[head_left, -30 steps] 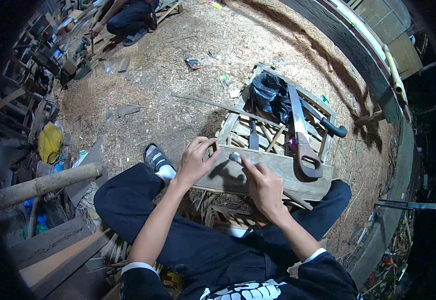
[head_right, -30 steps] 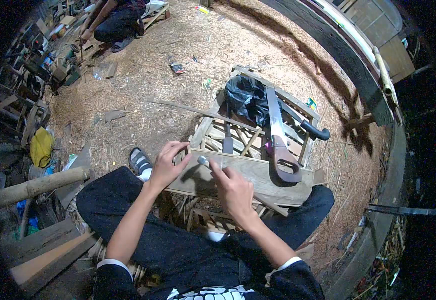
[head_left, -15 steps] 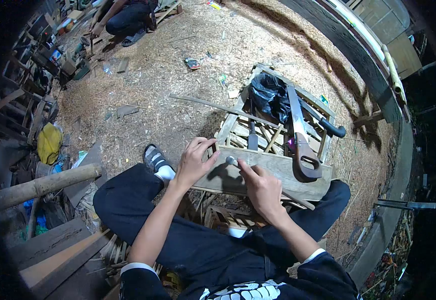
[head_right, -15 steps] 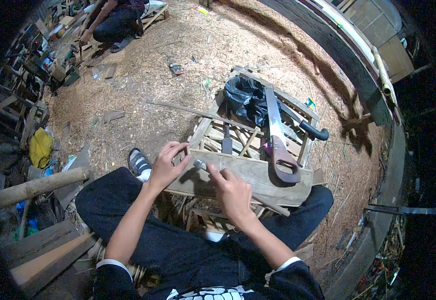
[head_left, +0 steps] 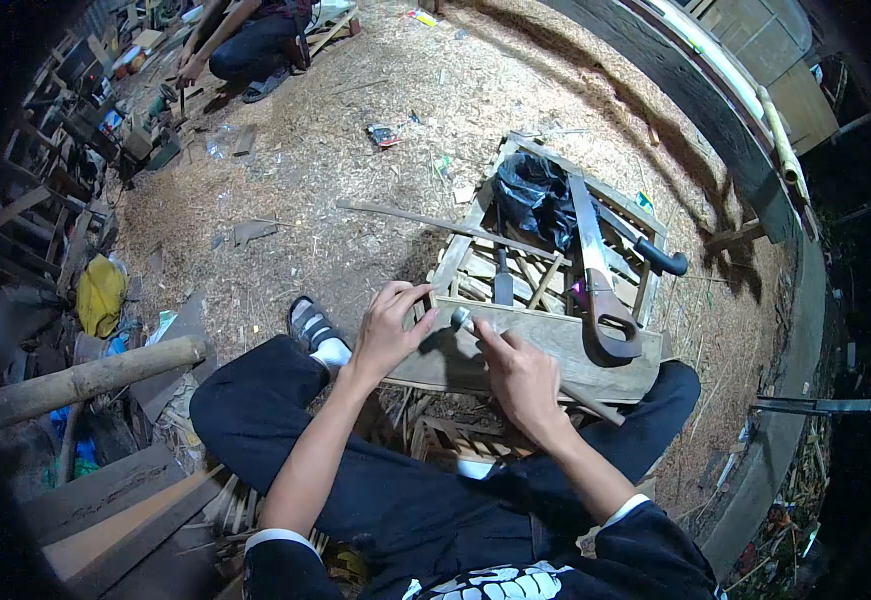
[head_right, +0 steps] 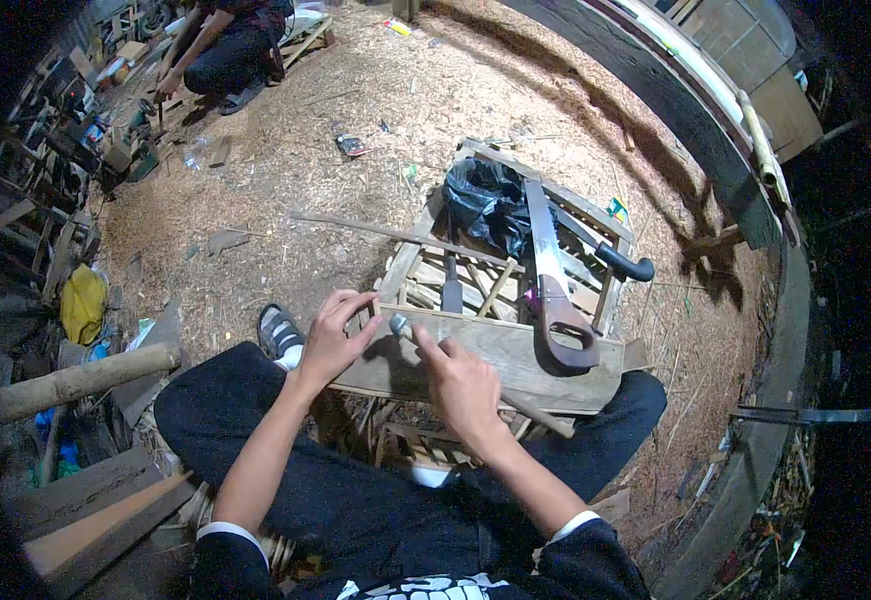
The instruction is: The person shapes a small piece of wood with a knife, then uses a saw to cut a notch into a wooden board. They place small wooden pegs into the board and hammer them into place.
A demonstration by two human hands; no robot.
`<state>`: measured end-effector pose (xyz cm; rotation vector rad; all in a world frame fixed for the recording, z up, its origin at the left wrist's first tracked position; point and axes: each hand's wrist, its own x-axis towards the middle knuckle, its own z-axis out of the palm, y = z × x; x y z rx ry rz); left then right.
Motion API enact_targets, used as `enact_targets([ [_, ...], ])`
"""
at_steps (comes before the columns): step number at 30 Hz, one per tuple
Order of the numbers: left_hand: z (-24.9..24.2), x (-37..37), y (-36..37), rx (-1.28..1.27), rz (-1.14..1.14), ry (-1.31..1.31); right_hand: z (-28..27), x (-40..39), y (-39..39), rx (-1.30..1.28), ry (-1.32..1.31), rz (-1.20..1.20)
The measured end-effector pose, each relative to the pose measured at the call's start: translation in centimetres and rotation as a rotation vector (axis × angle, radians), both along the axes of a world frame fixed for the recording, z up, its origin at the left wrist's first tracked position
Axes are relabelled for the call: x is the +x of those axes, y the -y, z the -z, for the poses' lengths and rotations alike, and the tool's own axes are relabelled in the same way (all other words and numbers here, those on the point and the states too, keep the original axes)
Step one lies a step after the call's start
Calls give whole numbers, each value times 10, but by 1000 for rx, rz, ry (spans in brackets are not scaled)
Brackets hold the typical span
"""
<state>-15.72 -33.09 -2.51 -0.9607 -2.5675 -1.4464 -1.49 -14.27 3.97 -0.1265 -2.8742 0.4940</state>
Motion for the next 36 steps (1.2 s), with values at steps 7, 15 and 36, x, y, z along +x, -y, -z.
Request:
enact_targets([
  [7, 2, 1, 1, -21, -11, 16, -8, 5, -2, -31, 108, 31],
  [15, -11, 31, 10, -230, 202, -338, -15, 2, -36, -92, -182, 202],
  [36, -17, 54, 0, -224, 298, -297, 38, -46, -40, -26, -205, 161],
])
